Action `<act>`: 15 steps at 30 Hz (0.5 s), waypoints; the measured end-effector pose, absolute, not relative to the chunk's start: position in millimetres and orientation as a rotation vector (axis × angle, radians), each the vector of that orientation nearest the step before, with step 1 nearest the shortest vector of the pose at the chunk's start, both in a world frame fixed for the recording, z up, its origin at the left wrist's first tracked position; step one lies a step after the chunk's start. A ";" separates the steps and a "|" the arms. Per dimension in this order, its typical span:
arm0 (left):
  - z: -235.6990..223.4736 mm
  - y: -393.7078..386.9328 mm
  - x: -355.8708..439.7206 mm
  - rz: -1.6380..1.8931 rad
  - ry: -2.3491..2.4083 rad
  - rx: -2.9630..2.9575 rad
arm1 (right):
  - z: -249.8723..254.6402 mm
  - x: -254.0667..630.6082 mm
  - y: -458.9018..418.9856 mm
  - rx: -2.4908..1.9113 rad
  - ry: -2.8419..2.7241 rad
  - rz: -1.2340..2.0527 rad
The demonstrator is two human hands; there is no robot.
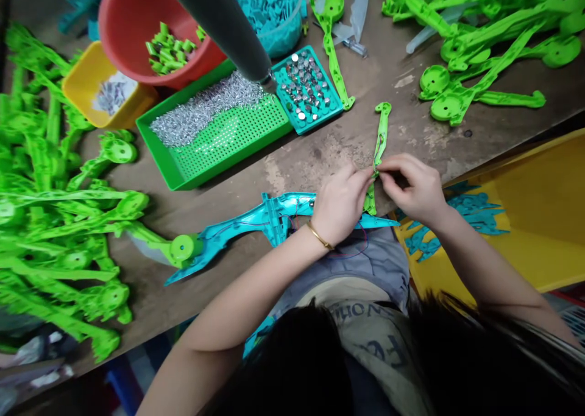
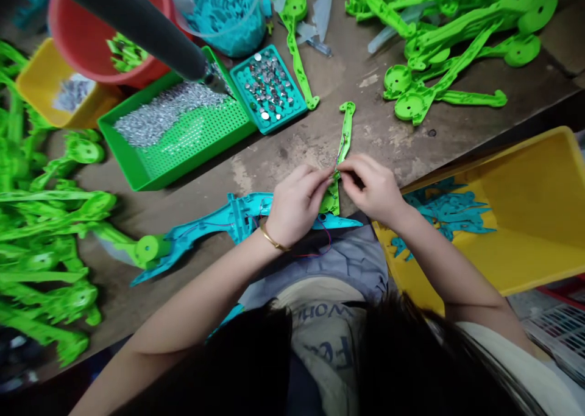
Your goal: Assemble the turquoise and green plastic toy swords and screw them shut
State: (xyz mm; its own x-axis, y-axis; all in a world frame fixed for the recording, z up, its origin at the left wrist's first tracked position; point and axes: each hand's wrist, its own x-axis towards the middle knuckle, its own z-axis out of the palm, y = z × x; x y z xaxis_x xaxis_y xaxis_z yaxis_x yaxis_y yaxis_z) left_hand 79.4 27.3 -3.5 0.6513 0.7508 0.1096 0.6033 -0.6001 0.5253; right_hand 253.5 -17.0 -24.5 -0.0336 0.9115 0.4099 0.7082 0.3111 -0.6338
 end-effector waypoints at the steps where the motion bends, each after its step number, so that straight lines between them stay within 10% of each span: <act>1: -4.1 24.4 79.2 0.396 1.085 2.458 | -25.5 252.8 -18.1 -1.467 -1.769 0.336; 15: -13.5 16.2 78.2 0.280 1.077 2.598 | -14.6 251.6 -31.0 -1.635 -1.940 0.282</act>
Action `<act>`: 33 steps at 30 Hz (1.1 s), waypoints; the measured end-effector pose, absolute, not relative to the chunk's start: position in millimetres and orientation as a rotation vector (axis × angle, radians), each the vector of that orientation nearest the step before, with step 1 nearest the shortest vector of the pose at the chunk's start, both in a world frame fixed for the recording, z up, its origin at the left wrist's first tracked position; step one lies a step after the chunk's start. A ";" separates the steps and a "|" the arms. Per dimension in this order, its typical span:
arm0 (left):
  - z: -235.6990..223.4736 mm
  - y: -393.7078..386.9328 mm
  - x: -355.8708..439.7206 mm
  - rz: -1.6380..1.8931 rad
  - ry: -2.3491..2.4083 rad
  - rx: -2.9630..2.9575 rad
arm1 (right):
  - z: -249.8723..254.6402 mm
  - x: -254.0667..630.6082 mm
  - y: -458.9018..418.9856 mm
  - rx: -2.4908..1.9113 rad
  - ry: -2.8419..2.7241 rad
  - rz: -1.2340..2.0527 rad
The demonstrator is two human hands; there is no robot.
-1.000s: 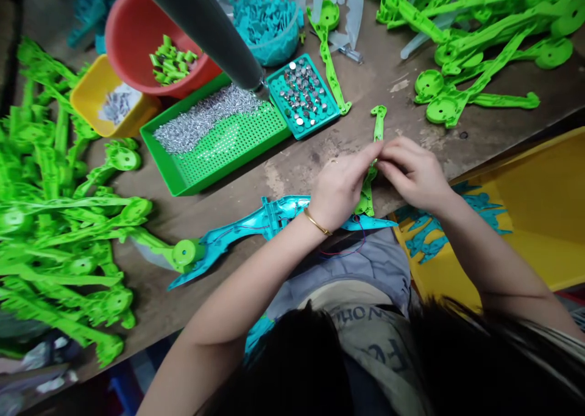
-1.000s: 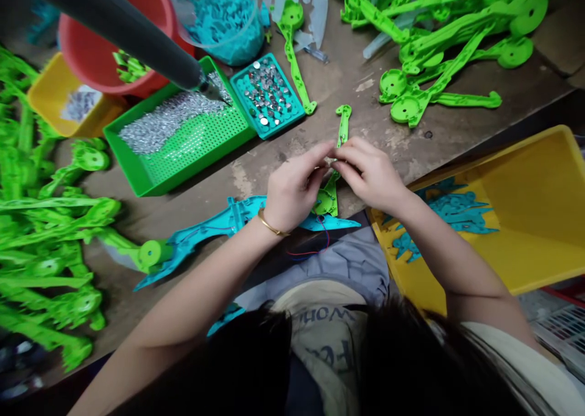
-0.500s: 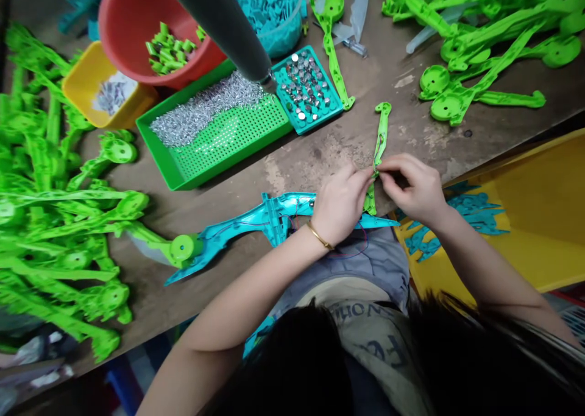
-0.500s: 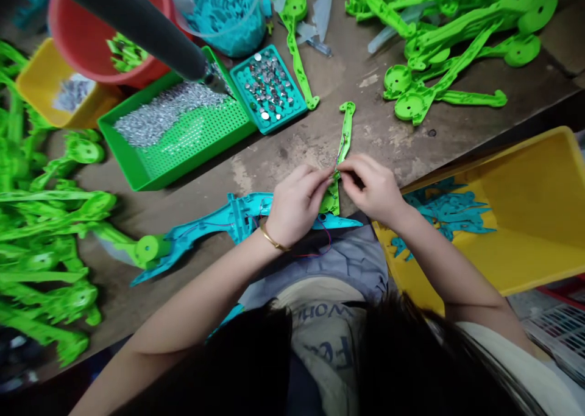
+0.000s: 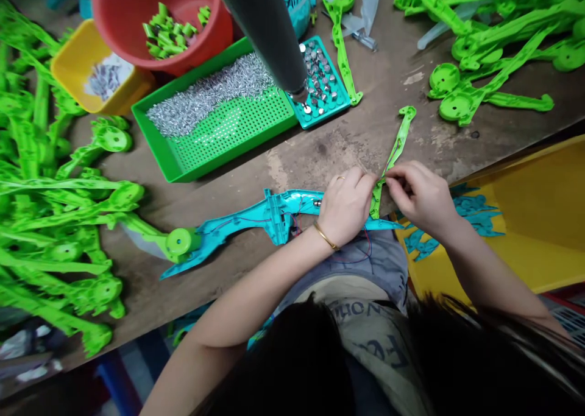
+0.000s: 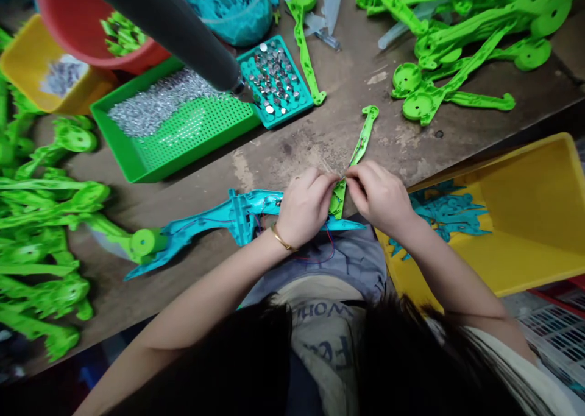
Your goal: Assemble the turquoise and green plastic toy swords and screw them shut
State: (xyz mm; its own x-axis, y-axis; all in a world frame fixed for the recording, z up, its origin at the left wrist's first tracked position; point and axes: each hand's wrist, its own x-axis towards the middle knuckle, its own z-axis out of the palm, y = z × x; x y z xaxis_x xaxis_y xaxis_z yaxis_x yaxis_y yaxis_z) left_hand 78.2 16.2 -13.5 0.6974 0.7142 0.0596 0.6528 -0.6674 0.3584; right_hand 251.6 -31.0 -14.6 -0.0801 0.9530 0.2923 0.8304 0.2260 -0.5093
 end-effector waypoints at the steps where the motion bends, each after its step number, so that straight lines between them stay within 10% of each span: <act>1: -13.7 16.1 78.1 0.277 1.072 2.603 | -13.6 251.9 -31.9 -1.653 -1.960 0.278; 33: -14.4 26.4 65.8 0.330 0.962 2.753 | -29.2 239.0 -20.2 -1.705 -1.806 0.269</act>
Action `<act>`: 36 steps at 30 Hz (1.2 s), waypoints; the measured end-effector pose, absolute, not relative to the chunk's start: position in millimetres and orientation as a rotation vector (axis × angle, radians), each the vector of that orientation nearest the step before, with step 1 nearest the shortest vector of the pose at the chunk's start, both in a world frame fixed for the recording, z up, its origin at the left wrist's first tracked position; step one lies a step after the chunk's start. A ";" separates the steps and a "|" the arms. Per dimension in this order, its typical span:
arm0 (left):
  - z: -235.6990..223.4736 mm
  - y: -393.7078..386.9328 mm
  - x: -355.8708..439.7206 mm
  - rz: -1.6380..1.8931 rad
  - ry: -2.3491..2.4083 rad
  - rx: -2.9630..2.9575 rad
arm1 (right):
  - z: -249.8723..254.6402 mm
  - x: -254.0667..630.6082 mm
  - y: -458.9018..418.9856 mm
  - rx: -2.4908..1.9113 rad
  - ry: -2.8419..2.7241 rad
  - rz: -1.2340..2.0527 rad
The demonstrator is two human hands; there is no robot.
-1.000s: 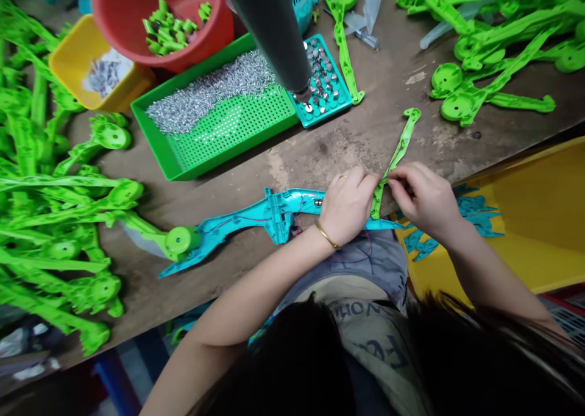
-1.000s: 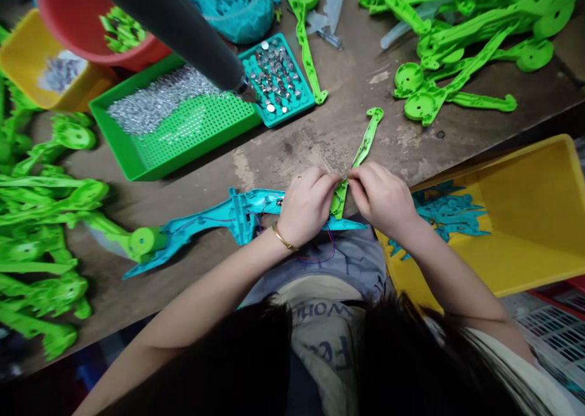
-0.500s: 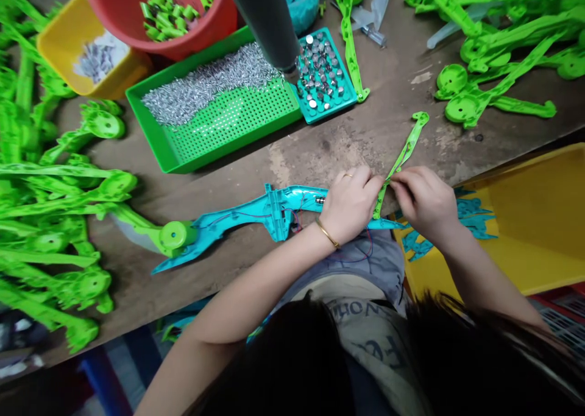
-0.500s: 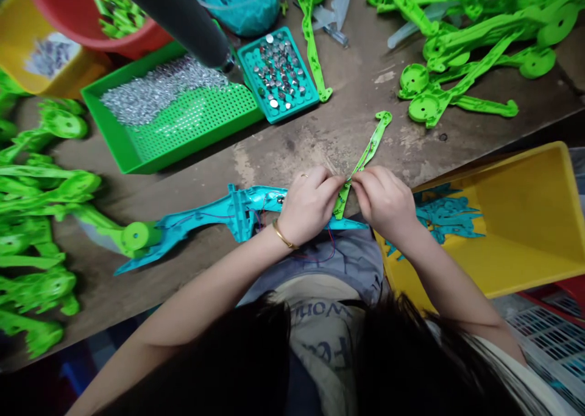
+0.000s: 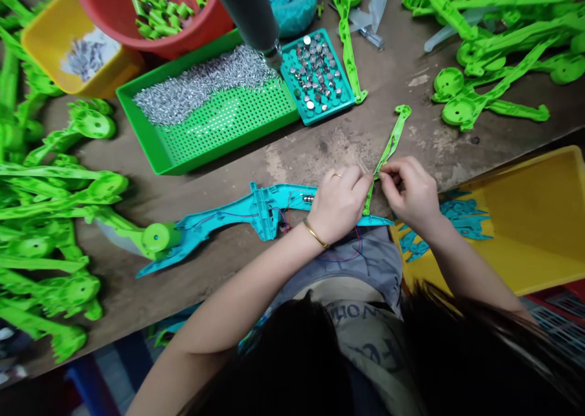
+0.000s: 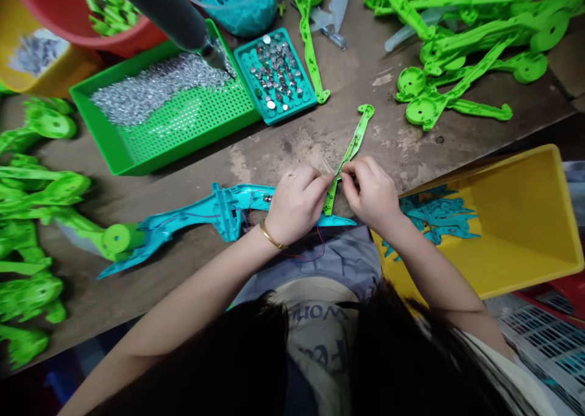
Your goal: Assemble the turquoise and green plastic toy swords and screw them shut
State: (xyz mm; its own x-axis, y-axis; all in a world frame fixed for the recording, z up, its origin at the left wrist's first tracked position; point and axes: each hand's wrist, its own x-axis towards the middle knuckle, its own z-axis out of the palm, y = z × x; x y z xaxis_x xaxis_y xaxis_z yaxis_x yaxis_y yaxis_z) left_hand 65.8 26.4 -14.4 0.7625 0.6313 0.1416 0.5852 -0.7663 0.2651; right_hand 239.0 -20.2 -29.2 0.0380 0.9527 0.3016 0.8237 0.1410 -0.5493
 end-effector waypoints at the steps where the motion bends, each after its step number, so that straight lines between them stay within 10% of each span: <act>1: -14.0 26.2 66.0 0.325 0.958 2.772 | -28.6 239.1 -19.7 -1.705 -1.802 0.275; 36: -15.0 32.0 60.2 0.406 0.855 2.729 | -22.9 246.1 -31.9 -1.667 -2.158 0.166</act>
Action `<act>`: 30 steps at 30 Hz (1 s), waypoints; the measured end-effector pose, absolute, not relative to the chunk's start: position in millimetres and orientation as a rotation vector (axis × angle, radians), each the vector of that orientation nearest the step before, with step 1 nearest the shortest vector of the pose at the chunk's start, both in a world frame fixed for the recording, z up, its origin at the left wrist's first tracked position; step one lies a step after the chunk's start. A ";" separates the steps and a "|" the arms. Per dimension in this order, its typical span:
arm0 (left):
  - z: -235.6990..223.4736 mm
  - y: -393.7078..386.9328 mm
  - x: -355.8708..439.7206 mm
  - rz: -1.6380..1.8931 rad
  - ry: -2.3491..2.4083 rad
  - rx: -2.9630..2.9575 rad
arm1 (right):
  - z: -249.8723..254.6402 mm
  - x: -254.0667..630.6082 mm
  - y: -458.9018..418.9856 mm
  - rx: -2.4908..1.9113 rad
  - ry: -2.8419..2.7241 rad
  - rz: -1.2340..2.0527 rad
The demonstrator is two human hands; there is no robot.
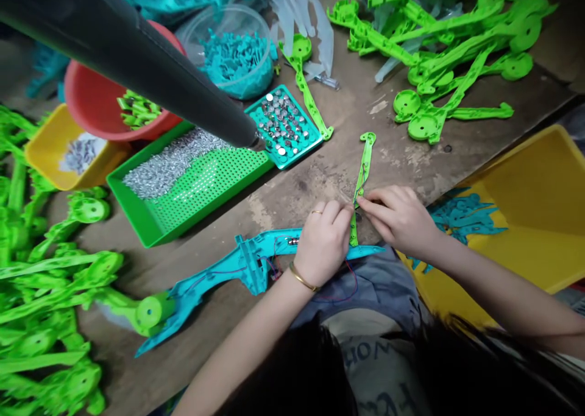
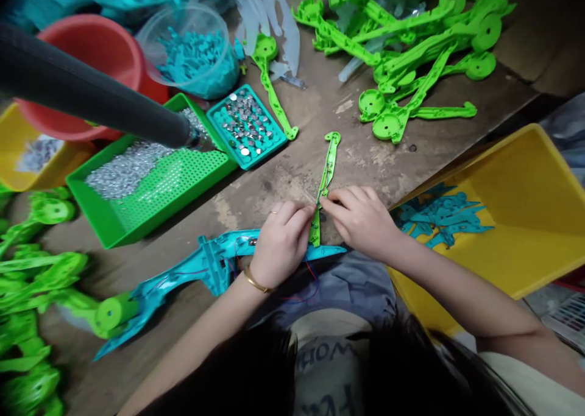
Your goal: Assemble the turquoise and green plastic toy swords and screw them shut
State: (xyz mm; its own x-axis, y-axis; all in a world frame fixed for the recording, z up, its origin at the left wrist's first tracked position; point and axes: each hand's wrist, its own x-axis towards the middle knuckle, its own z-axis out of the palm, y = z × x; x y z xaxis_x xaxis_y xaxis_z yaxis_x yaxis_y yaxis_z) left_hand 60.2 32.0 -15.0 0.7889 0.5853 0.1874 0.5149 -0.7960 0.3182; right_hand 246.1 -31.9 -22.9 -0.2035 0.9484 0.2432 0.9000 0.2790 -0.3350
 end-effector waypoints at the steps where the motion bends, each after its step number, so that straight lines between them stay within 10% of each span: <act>1: -14.1 32.1 60.2 0.406 0.860 2.726 | -21.8 248.0 -31.1 -1.656 -2.135 0.224; 30: 5.3 7.4 58.3 0.311 1.216 2.660 | -22.6 250.5 5.0 -2.010 -1.842 0.198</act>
